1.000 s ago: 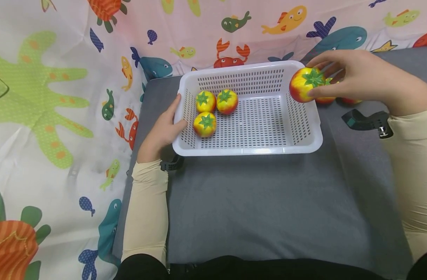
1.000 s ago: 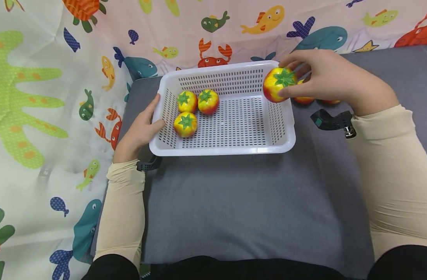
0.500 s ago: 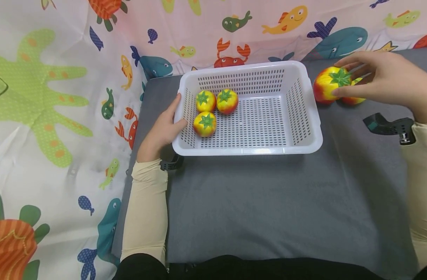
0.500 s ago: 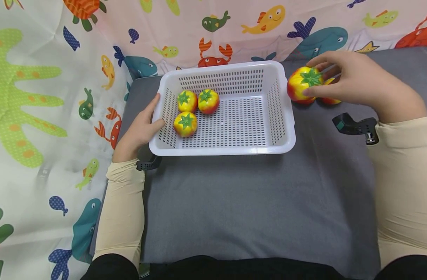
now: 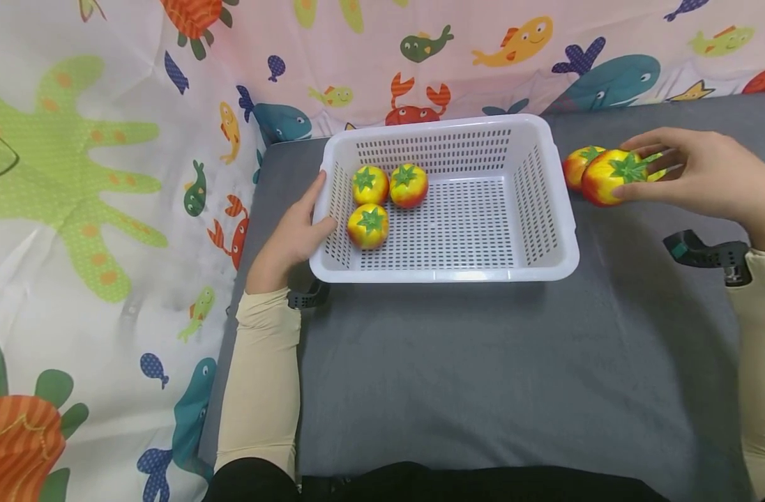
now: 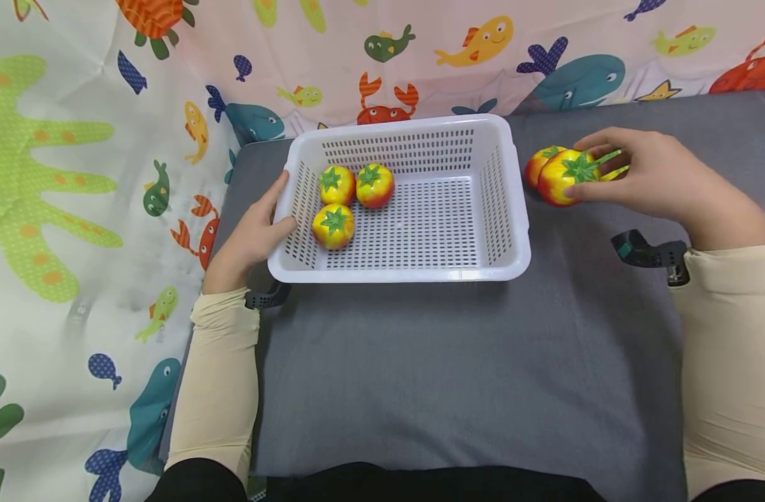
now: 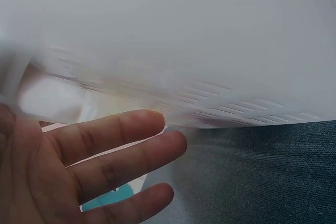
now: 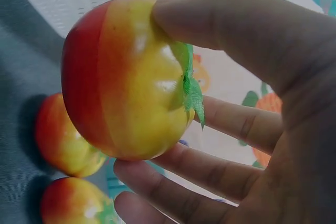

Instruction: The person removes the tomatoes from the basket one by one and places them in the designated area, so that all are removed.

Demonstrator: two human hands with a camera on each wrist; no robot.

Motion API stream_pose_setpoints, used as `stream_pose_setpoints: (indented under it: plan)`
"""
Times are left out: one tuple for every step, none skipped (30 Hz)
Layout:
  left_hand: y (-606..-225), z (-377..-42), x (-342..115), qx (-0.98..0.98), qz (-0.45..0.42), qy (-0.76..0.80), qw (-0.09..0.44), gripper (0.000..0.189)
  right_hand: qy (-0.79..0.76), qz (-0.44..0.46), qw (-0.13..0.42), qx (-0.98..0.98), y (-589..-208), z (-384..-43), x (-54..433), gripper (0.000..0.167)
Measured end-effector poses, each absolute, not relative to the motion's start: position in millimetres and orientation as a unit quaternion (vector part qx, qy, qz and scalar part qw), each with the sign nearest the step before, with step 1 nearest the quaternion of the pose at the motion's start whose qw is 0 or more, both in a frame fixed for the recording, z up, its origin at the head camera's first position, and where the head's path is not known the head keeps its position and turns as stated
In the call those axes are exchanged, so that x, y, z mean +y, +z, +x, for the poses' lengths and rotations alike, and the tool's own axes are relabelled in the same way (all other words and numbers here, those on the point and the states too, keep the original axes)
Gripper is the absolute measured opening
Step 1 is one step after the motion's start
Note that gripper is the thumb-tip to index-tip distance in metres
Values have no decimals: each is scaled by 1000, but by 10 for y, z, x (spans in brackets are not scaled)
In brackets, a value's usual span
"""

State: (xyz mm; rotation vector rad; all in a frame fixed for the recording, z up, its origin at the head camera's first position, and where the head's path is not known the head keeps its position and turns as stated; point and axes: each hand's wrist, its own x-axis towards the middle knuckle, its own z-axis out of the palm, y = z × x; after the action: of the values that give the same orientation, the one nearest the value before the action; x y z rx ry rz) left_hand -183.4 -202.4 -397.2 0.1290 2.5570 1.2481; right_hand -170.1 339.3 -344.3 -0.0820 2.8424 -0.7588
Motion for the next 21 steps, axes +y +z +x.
stream_pose_setpoints:
  plan:
    - [-3975, -1834, -2026, 888, 45, 433, 147, 92, -256, -26, 103, 961, -3470, -1695, 3398, 79]
    - [-3977, -1834, -2027, 888, 45, 434, 147, 92, -257, -27, 107, 960, -3497, -1691, 3402, 79]
    - [-3978, -1832, -2027, 888, 45, 434, 146, 92, -260, -28, 112, 959, -3522, -1689, 3407, 79]
    - [-3979, -1831, -2027, 888, 45, 434, 146, 92, -262, -29, 118, 957, -3548, -1693, 3411, 80]
    - [-3978, -1831, -2026, 887, 45, 435, 146, 92, -262, -30, 122, 957, -3572, -1695, 3412, 80]
    - [-3976, -1829, -2025, 887, 45, 437, 145, 91, -263, -32, 128, 956, -3595, -1701, 3413, 81]
    - [-3972, -1828, -2024, 887, 45, 437, 144, 91, -263, -34, 133, 955, -3617, -1707, 3413, 82]
    - [-3968, -1827, -2023, 886, 45, 438, 144, 91, -263, -37, 138, 954, -3638, -1712, 3412, 82]
    - [-3965, -1827, -2025, 886, 45, 438, 144, 91, -260, -39, 140, 955, -3658, -1720, 3410, 83]
    - [-3963, -1829, -2027, 886, 46, 438, 144, 91, -258, -40, 143, 955, -3678, -1726, 3409, 84]
    - [-3962, -1831, -2027, 886, 47, 438, 143, 91, -254, -42, 144, 955, -3696, -1731, 3408, 84]
    - [-3961, -1833, -2028, 887, 47, 437, 144, 90, -254, -43, 147, 955, -3714, -1736, 3410, 84]
    - [-3961, -1836, -2028, 887, 47, 437, 144, 90, -252, -43, 149, 955, -3731, -1740, 3410, 84]
    - [-3963, -1841, -2029, 886, 48, 437, 145, 90, -250, -42, 151, 955, -3749, -1743, 3411, 84]
    - [-3964, -1845, -2030, 886, 50, 437, 145, 90, -250, -41, 155, 955, -3766, -1744, 3414, 85]
    - [-3968, -1848, -2030, 886, 49, 438, 145, 90, -251, -41, 160, 954, -3785, -1747, 3420, 85]
    - [-3969, -1849, -2030, 886, 47, 438, 146, 90, -252, -40, 164, 953, -3802, -1749, 3423, 86]
    - [-3973, -1852, -2032, 885, 48, 440, 146, 90, -253, -37, 168, 952, -3818, -1751, 3425, 87]
    - [-3976, -1855, -2033, 884, 49, 443, 145, 90, -252, -36, 171, 952, -3831, -1752, 3426, 88]
    - [-3977, -1856, -2034, 882, 50, 445, 144, 90, -253, -35, 175, 951, -3843, -1754, 3429, 89]
    - [-3978, -1856, -2035, 882, 49, 447, 144, 90, -254, -34, 178, 950, -3855, -1758, 3433, 89]
